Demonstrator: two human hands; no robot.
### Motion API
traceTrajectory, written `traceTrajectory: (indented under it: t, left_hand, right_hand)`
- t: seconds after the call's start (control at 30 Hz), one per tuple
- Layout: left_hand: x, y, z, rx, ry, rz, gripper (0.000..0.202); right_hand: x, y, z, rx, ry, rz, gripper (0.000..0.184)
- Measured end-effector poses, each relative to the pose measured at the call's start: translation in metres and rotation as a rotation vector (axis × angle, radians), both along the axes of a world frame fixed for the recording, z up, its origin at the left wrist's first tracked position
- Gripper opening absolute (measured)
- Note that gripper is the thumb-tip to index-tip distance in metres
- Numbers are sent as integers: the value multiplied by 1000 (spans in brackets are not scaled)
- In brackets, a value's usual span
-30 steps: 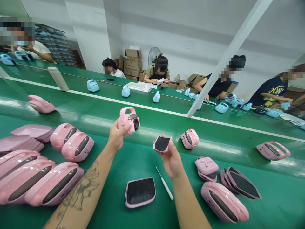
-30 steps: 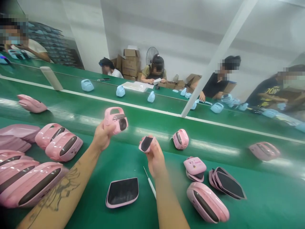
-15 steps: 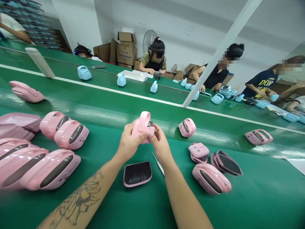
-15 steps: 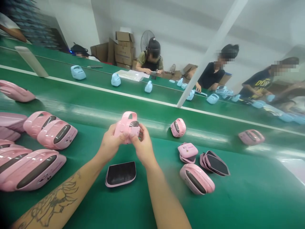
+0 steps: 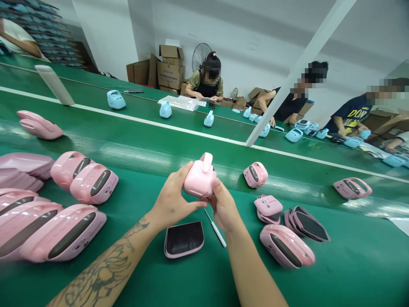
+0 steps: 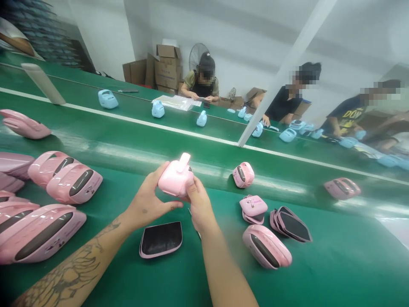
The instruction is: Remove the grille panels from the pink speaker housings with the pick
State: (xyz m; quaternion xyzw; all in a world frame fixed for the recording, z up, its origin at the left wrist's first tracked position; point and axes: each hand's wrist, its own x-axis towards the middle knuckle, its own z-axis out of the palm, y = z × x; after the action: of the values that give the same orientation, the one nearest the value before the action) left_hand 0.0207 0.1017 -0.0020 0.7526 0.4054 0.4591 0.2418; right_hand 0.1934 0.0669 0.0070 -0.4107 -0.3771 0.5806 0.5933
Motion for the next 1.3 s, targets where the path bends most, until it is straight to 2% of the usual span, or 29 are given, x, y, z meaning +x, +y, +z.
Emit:
traceTrajectory:
  t: [0.13,0.27,0.4,0.53,0.7,0.83,0.93,1.07,1.2,1.3]
  left_hand:
    - [-1,4,-8,117,-85,5,120]
    - [-1,4,-10,65,-192,-22,119]
    - [-1,7,-12,32,-232,-75,123]
    - [-1,7,-14,-14,-245,-89,124]
    - [-1,0,-7,-78,-238,-61,124]
    - [0,-2,-5,-136,-251,-25,134]
    - [0,-2,-6,-122,-242,-24,137]
    - [1,-4,-2,-63,-215,-9,133]
    - [5,-12,7,-89,-198,23,125]
    - [6,-15,13,-149,-214,35,119]
  right_hand:
    - [-3,-6,3,-26,18,78,72]
    - [-4,-8,4,-33,4,109,74]
    - [-3,-10,6,-53,-60,75,81]
    - [-2,-12,9,-50,-103,43,79]
    - [-5,-13,8,-53,-86,42,80]
    - [-5,-13,8,-46,-62,51,77]
    - [-5,-14,8,-48,-49,47,75]
    - [-8,-14,8,-44,-12,14,73]
    - [-11,-15,8,-15,-12,-21,72]
    - [-5,-18,10,-24,-56,45,80]
